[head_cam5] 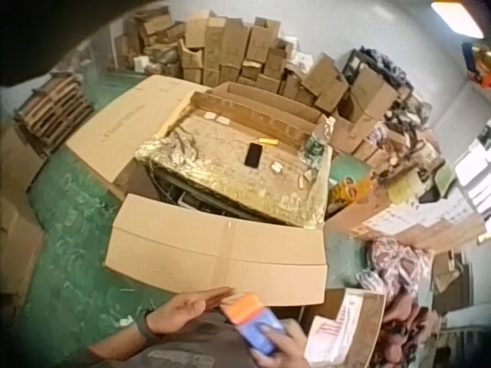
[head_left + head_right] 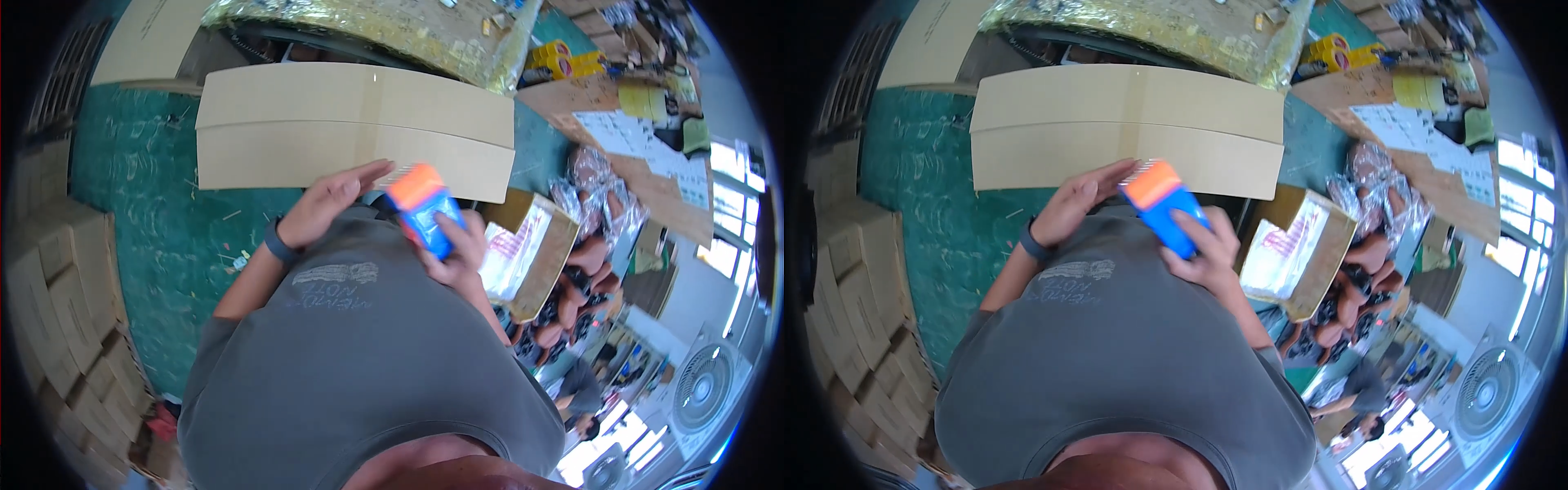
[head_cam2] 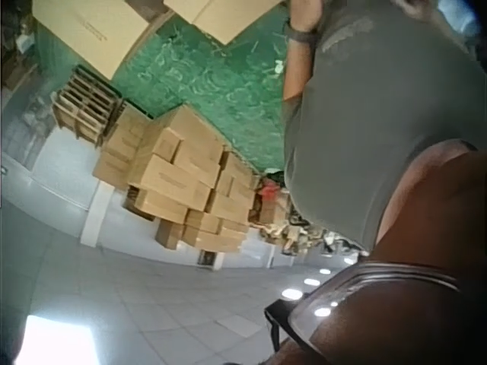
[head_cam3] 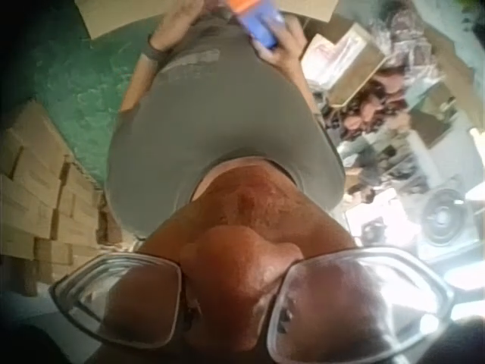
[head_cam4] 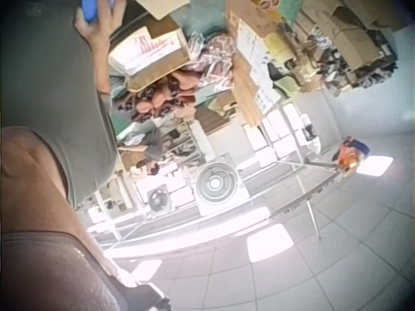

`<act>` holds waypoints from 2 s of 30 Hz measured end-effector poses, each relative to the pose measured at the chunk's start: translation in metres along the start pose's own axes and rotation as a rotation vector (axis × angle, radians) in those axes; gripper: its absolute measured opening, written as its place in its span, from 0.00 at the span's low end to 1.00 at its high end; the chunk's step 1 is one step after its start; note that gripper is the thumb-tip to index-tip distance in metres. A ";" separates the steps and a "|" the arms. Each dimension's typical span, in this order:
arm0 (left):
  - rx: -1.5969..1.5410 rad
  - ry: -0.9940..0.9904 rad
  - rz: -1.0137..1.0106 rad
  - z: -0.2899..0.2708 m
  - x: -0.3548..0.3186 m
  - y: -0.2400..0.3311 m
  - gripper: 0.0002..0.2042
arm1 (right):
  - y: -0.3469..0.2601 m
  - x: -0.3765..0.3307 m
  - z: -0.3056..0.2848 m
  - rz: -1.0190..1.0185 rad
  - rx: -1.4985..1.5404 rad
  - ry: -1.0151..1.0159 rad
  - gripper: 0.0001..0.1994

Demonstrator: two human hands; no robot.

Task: Packing bicycle seats into cardboard boxes for shipping.

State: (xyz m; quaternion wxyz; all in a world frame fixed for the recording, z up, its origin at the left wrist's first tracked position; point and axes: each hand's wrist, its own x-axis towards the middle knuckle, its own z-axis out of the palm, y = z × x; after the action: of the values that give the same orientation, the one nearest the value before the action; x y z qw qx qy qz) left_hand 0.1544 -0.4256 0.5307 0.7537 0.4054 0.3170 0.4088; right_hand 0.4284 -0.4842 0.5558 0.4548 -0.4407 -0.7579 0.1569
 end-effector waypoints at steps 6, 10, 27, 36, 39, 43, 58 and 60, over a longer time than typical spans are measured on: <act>-0.271 0.477 -0.027 -0.005 -0.044 0.001 0.26 | -0.015 0.062 0.052 0.077 0.187 -0.439 0.31; -0.571 0.556 0.172 -0.054 -0.074 0.043 0.32 | 0.011 0.083 0.104 -0.289 0.175 -0.507 0.32; 1.001 1.236 -0.347 -0.493 -0.019 -0.078 0.45 | 0.040 0.223 0.390 -0.113 -0.139 -0.959 0.20; 1.179 1.312 -0.699 -0.379 0.059 -0.023 0.41 | 0.158 0.188 0.202 -0.106 -0.012 -0.952 0.24; 1.249 1.267 -0.680 -0.384 0.061 -0.024 0.41 | 0.228 0.170 0.034 0.095 -0.263 -1.126 0.22; 1.816 1.618 -0.349 -0.354 0.081 -0.064 0.36 | 0.281 0.148 -0.031 0.056 -0.266 -1.109 0.18; 1.731 0.947 -0.034 0.021 0.315 -0.224 0.48 | 0.462 0.089 -0.297 0.151 -0.365 -1.249 0.23; 1.766 0.945 -0.043 0.020 0.317 -0.228 0.48 | 0.491 0.065 -0.295 0.162 -0.415 -1.287 0.24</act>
State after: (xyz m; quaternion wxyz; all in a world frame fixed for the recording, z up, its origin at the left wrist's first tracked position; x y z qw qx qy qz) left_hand 0.3993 -0.2326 0.2952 -0.0138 0.6099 0.7812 0.1324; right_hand 0.9171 -0.2031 0.4365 -0.1938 -0.3929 -0.8565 0.2729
